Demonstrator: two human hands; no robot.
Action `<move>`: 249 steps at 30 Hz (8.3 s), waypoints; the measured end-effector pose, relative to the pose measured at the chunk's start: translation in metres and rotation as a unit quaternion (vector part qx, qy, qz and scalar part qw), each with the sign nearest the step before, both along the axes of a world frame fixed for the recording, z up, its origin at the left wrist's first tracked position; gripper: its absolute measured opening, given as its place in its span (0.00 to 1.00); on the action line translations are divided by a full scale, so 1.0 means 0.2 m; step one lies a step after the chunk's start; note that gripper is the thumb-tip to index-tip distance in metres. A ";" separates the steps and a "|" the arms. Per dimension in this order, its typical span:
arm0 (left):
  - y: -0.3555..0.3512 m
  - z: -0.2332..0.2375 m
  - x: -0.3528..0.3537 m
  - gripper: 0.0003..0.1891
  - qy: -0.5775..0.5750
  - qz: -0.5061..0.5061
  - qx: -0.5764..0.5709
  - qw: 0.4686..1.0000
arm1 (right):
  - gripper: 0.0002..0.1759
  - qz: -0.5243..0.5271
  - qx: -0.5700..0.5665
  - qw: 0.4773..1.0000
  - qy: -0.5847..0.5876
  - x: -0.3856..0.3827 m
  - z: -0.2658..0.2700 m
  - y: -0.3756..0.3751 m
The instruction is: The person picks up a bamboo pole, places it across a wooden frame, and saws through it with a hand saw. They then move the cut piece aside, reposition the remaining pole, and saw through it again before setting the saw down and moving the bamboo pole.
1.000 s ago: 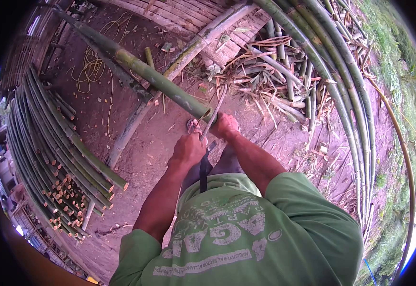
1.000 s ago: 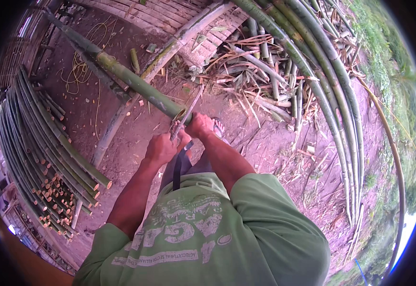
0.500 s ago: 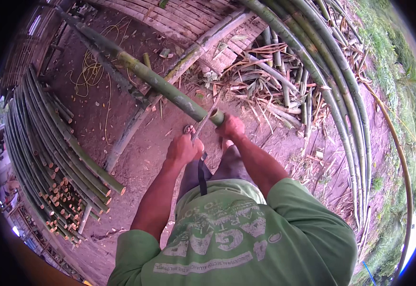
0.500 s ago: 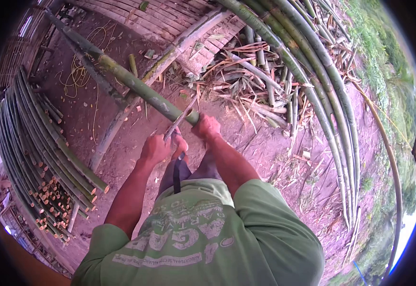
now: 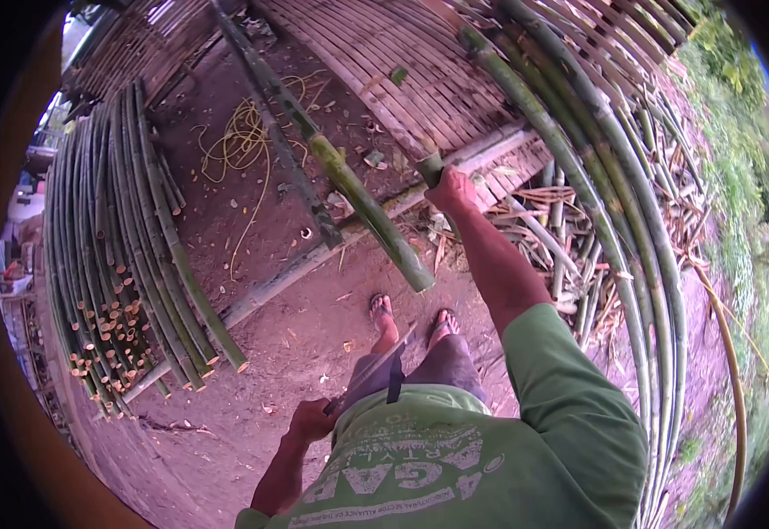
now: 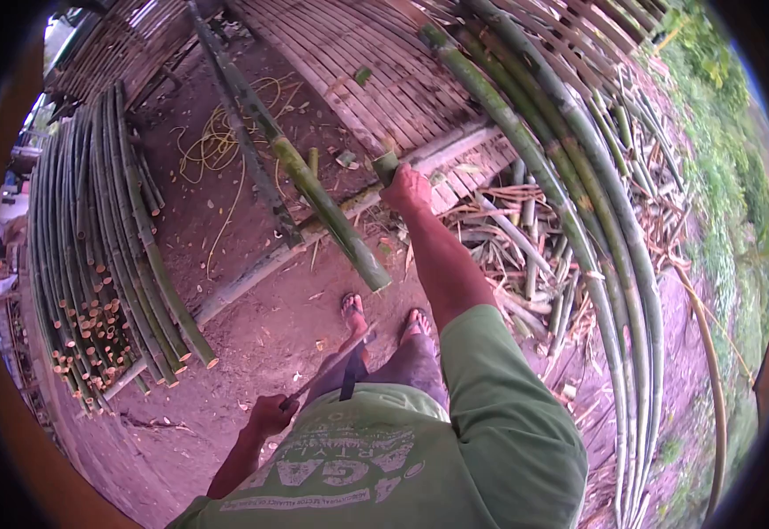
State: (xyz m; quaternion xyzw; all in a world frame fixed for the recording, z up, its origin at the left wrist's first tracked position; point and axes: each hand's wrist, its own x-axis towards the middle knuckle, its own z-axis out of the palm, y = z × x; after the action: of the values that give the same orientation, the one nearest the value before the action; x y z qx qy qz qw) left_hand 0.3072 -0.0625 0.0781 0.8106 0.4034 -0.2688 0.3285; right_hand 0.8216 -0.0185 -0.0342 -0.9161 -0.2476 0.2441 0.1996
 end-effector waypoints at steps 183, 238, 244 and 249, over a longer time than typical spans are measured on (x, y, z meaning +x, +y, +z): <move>0.84 -0.22 -0.86 0.22 -0.001 0.211 0.002 0.977 | 0.47 0.138 -0.223 0.949 0.176 -0.90 -0.13 0.16; 1.54 -0.14 0.42 0.14 -0.320 -0.165 -0.021 0.933 | 0.34 -0.050 -0.072 0.987 0.132 -0.91 -0.01 0.26; 1.47 -0.06 0.32 0.15 -0.268 -0.158 -0.078 0.947 | 0.34 -0.045 -0.085 0.991 0.091 -1.06 0.00 0.16; 1.25 0.01 0.32 0.16 -0.347 -0.127 -0.136 0.919 | 0.35 -0.110 -0.174 0.975 0.088 -1.14 0.01 -0.01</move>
State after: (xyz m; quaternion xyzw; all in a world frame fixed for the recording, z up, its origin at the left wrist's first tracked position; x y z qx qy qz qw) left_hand 0.3712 0.1876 0.0801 0.8450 0.1175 -0.0629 0.5178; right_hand 0.5937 -0.0199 -0.0321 -0.9334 -0.0804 0.3395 0.0836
